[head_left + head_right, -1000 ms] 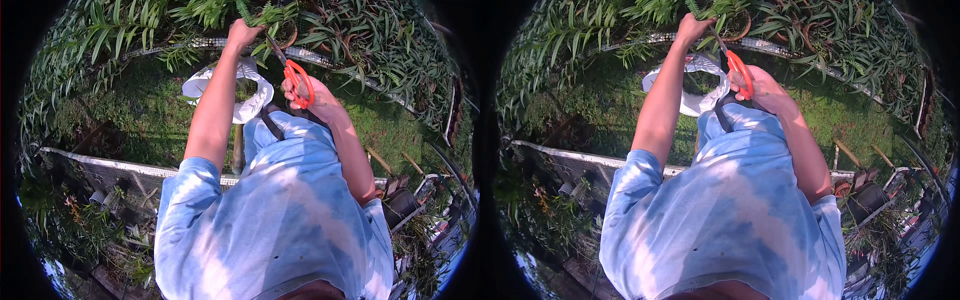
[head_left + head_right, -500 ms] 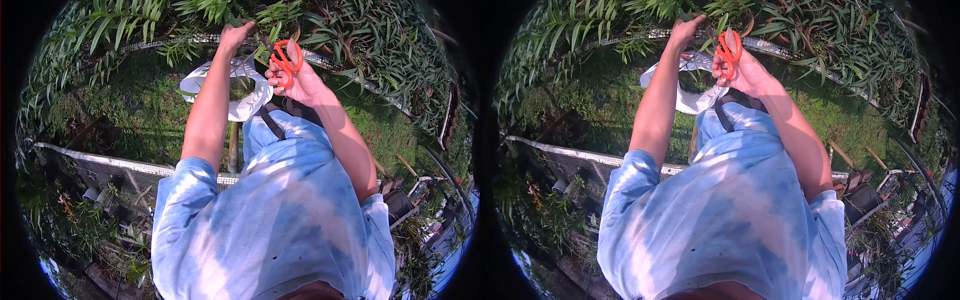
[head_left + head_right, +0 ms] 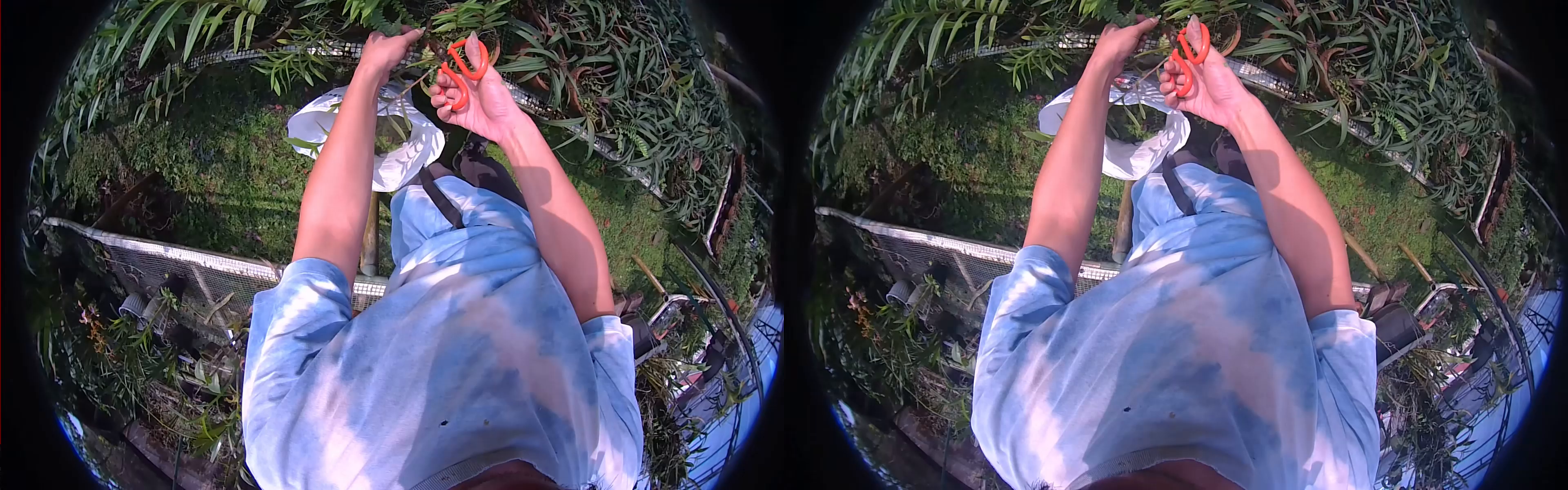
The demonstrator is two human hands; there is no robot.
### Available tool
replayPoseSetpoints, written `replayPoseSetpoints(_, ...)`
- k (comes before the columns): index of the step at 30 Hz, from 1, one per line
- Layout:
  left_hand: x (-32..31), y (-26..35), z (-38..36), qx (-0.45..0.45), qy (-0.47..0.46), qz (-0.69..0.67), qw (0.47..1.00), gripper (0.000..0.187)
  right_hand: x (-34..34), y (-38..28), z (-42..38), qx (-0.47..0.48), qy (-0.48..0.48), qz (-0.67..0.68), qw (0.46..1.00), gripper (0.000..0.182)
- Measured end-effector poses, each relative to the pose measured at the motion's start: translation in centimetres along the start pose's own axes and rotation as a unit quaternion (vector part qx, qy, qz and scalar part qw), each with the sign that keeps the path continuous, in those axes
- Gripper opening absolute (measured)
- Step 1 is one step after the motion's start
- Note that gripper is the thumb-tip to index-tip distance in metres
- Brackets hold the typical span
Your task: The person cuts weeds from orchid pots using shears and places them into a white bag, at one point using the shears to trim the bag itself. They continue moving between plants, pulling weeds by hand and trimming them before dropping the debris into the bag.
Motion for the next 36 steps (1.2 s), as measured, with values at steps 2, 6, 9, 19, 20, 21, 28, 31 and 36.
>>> replayPoseSetpoints(2, -0.1, 0.0, 0.2, -0.006, -0.004, 0.020, 1.000, 0.023, 0.2, 0.1, 0.7, -0.016, -0.022, 0.046, 0.999, 0.079)
replayPoseSetpoints(6, -0.1, 0.4, -0.1, -0.031, -0.009, 0.051, 0.998, 0.024, 0.8, 0.5, 1.8, -0.025, -0.040, 0.102, 0.994, 0.077)
replayPoseSetpoints(9, 0.2, 0.1, 0.1, -0.031, -0.003, 0.073, 0.997, 0.026, 1.1, 0.4, 2.2, -0.006, -0.055, 0.124, 0.991, 0.069)
replayPoseSetpoints(19, 0.7, 2.8, -0.6, -0.033, 0.017, 0.130, 0.991, 0.033, 2.0, 0.6, 1.7, -0.016, -0.023, 0.051, 0.998, 0.038)
replayPoseSetpoints(20, 1.1, 3.2, -0.7, -0.030, 0.018, 0.181, 0.983, 0.034, 1.8, 0.8, 1.2, -0.011, -0.048, 0.048, 0.998, 0.038)
replayPoseSetpoints(21, 1.6, 3.8, -1.0, -0.028, 0.019, 0.231, 0.972, 0.036, 2.0, 0.8, 0.7, -0.005, -0.074, 0.045, 0.996, 0.038)
replayPoseSetpoints(28, 4.6, 9.5, -11.7, -0.084, 0.030, 0.148, 0.985, 0.027, 2.7, 1.2, -8.4, 0.027, -0.113, -0.126, 0.985, 0.051)
replayPoseSetpoints(31, 6.0, 8.4, -16.3, -0.061, -0.007, 0.132, 0.989, 0.031, 5.8, 2.3, -11.1, -0.026, -0.086, -0.247, 0.965, 0.049)
replayPoseSetpoints(36, 4.3, -1.4, -23.3, 0.098, -0.115, 0.131, 0.980, 0.031, 8.4, 4.0, -13.3, -0.101, -0.052, -0.327, 0.938, 0.046)
Point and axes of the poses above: each hand's wrist, its own z-axis towards the middle knuckle, its own x-axis out of the back of the hand, y = z × x, the point moved 7 cm from there along z, towards the middle knuckle, and after that the axes turned 2 degrees about -x, right-handed, at the moved point
